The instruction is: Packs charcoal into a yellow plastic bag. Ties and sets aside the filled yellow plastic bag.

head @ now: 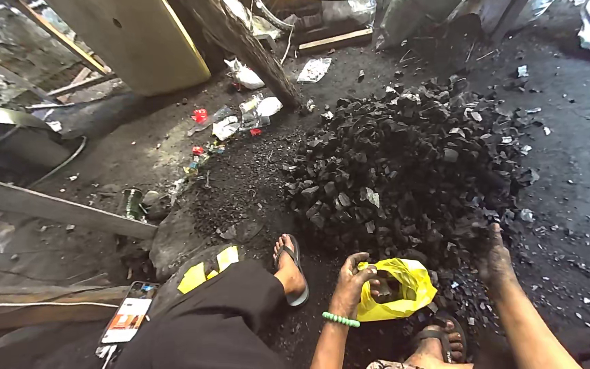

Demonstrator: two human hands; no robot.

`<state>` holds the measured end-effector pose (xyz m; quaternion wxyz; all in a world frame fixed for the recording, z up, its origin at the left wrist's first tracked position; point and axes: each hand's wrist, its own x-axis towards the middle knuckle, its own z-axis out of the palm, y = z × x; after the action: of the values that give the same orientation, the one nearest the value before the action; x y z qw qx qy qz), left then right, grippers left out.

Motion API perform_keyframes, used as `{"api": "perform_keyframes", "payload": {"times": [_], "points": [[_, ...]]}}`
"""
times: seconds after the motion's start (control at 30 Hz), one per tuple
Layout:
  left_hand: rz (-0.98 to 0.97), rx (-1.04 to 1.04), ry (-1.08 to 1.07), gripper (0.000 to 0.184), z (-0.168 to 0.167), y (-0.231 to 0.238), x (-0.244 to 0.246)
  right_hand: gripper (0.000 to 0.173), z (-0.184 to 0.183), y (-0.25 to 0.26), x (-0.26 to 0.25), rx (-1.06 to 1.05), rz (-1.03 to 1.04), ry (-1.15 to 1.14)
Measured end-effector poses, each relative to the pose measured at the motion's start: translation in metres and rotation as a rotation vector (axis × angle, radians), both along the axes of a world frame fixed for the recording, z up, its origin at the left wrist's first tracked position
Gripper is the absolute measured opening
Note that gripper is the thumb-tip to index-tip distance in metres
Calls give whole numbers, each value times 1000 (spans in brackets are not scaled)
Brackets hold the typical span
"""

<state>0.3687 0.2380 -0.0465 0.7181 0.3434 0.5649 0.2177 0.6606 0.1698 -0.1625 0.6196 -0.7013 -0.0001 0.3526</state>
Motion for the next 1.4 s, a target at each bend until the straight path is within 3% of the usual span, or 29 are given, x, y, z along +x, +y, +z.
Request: {"api": "perform_keyframes", "payload": {"times": [0.07,0.17,0.3,0.37,0.47,0.53,0.6,0.73,0.87,0.97,1.1,1.3,1.4], "points": [[11,0,-2,38,0,-1,0,65,-12,-17,10,-37,-244,-44],[9,6,4,38,0,-1,-2,74,-30,-47,26,-73,-566,72],[8,9,24,38,-2,-1,-4,78,-49,-69,40,14,-713,115],[-1,11,39,39,-3,-1,-4,75,-60,-73,38,-133,-614,49],[-2,20,22,38,-4,0,-4,62,-67,-68,33,-534,-222,-71],[23,16,12,38,-3,0,-3,60,-73,-53,28,-565,22,-144],[55,13,26,39,-1,0,-1,66,-72,-30,17,-488,135,-186],[96,2,63,41,5,-1,1,90,-72,2,-4,-315,-31,-168],[96,-4,72,41,6,-1,3,85,-69,-4,-21,-205,88,-261],[90,-14,58,40,5,-1,3,91,-53,6,-36,-358,267,-427],[106,-16,50,40,6,0,0,100,-43,35,-49,-544,268,-431],[120,-30,33,40,7,0,-1,80,-45,31,-53,-450,325,-563],[128,-28,28,39,7,-1,-2,86,-45,33,-64,-449,316,-603]]}}
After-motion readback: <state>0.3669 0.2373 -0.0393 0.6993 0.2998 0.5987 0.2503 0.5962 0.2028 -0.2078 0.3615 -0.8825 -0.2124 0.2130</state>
